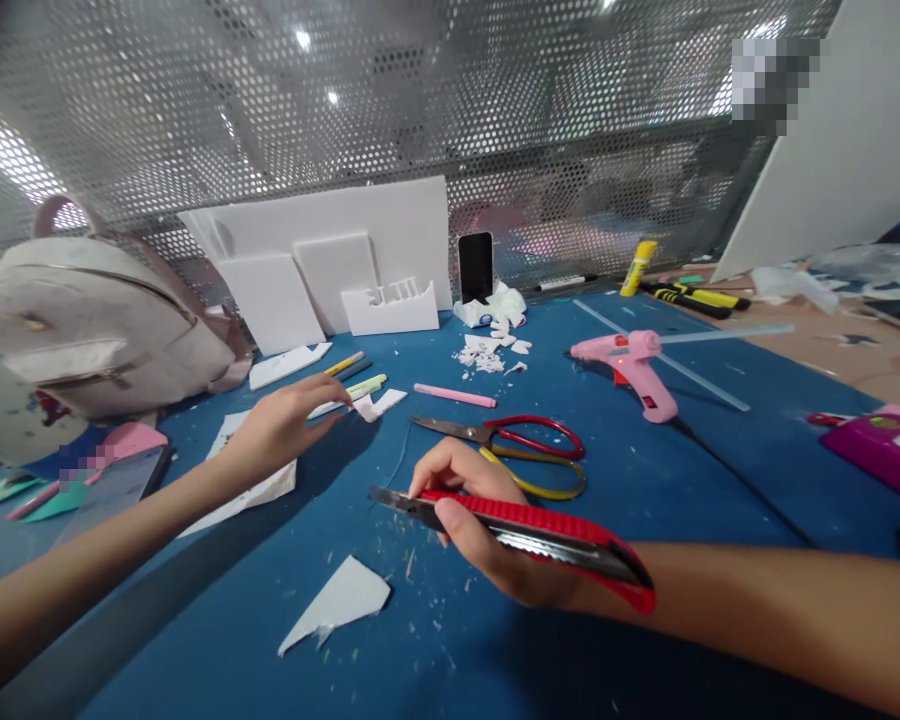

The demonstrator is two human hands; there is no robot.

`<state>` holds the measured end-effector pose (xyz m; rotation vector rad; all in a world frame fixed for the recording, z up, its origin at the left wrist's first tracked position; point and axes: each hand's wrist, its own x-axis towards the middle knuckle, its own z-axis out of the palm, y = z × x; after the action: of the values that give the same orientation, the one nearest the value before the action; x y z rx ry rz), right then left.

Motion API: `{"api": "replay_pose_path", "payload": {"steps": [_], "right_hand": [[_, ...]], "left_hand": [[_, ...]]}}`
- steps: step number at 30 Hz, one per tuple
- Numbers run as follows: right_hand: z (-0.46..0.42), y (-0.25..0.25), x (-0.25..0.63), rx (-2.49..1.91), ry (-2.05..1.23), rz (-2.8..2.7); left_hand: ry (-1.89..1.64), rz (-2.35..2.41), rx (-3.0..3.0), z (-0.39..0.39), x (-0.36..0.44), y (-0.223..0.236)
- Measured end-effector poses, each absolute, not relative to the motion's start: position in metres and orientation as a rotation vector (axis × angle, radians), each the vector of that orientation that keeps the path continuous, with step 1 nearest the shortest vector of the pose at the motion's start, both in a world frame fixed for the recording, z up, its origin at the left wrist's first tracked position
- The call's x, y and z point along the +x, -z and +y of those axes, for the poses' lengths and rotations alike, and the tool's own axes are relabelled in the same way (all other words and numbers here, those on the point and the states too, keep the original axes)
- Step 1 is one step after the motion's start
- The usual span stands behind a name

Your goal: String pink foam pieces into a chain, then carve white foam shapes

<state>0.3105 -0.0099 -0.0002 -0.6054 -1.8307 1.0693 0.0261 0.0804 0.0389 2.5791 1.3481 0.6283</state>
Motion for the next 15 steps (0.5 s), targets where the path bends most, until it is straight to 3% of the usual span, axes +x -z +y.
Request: {"api": "replay_pose_path", "payload": {"steps": [8,15], "right_hand": [[-0.010,-0.006,0.308,-0.648,-1.178,-1.914],[-0.007,-0.004,0.300,-0.617,-1.009,-2.091]], "left_hand": [[-0.433,1.258,2.361,-0.023,0.025,-0.029],[-0.510,1.179,2.595,-0.054,0.029,0.003]]}}
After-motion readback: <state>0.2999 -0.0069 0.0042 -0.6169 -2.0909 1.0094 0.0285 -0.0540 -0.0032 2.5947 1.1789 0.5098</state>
